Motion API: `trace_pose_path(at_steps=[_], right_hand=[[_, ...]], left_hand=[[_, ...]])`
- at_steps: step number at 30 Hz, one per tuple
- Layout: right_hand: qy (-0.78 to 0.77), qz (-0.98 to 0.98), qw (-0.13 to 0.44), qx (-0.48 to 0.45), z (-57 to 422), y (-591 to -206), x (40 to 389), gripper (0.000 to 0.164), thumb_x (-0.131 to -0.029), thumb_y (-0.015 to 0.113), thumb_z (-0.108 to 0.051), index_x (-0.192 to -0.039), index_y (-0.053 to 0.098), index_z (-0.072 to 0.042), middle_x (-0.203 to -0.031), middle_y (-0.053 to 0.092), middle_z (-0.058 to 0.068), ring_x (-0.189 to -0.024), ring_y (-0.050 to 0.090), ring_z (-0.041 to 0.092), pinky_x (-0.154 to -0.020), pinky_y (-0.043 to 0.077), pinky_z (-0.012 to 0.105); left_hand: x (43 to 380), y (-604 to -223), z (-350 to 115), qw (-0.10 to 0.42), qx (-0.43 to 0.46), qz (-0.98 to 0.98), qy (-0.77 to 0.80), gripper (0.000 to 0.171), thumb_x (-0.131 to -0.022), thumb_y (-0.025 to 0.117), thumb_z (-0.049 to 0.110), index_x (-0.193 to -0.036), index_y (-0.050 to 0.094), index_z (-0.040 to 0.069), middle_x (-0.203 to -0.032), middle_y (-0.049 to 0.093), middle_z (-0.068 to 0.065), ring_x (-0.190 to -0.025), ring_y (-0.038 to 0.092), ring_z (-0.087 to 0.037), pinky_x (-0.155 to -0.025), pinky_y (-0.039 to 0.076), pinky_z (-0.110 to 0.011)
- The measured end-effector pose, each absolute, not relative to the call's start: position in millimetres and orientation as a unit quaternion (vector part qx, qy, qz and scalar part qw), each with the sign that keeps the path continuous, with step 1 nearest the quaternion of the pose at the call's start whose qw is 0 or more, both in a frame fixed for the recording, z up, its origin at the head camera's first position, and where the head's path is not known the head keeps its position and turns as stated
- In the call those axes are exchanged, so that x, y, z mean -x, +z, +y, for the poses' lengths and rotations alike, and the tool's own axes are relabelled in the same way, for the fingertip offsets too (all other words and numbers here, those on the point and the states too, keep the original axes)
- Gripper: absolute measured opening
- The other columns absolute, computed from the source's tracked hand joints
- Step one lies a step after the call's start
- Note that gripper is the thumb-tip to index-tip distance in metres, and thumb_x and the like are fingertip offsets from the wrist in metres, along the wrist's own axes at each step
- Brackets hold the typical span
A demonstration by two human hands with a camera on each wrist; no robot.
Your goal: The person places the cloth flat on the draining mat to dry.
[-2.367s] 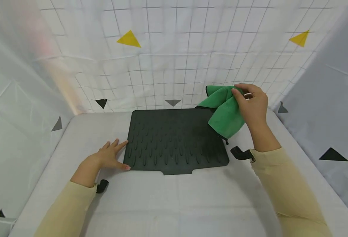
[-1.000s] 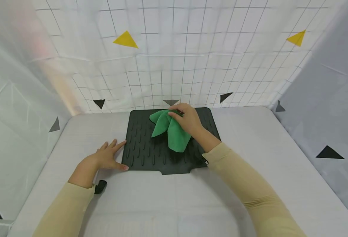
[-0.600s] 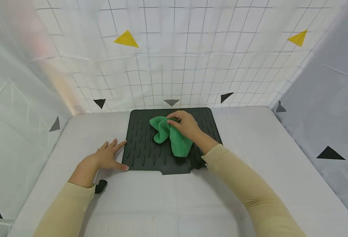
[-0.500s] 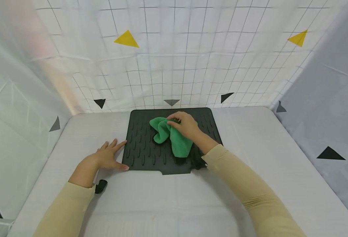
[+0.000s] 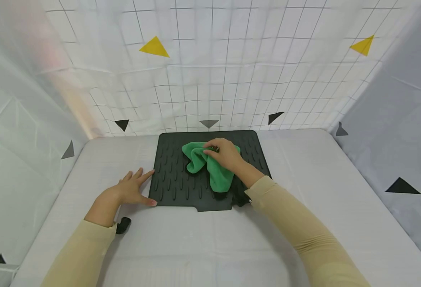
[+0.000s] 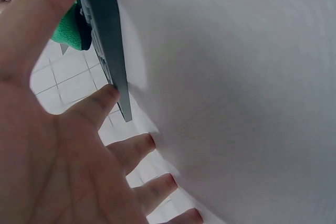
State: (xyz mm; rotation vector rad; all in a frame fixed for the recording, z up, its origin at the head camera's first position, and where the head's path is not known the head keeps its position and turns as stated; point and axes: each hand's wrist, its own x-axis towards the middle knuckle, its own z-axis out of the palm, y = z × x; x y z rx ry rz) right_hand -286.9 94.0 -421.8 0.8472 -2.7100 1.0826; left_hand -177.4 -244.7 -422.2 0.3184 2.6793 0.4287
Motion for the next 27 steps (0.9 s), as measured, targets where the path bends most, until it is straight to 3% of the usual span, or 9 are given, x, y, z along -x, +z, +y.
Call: trace_pose_path(at_steps=[13,27], right_hand=[[0.371,-0.878,0.097,-0.285,104,-397,282,0.027,-0.097,0.068,-0.027,-0.119,0.073,-0.011,-0.113,0.069,0.003,-0.104,0.059,0.021,-0.089,0.051,0.034],[0.403,-0.866,0.136,-0.264,143,-385,276,0.025,-0.097,0.069,-0.025,-0.117,0.073,-0.011,-0.110,0.070,0.004,-0.100,0.060,0.021,-0.085,0.053,0.035]], left_hand=[[179,-421,-243,0.201,-0.112,0.962,0.149,0.116,-0.073,0.082,0.060,-0.159,0.022,0.010,-0.160,0.011,-0.034,-0.142,0.007,-0.064,-0.108,0.013,-0.078],[179,-418,-241,0.203,-0.103,0.962,0.154,0.116,-0.071,0.085,0.057,-0.159,0.026,0.010,-0.160,0.015,-0.033,-0.142,0.010,-0.063,-0.107,0.016,-0.078]])
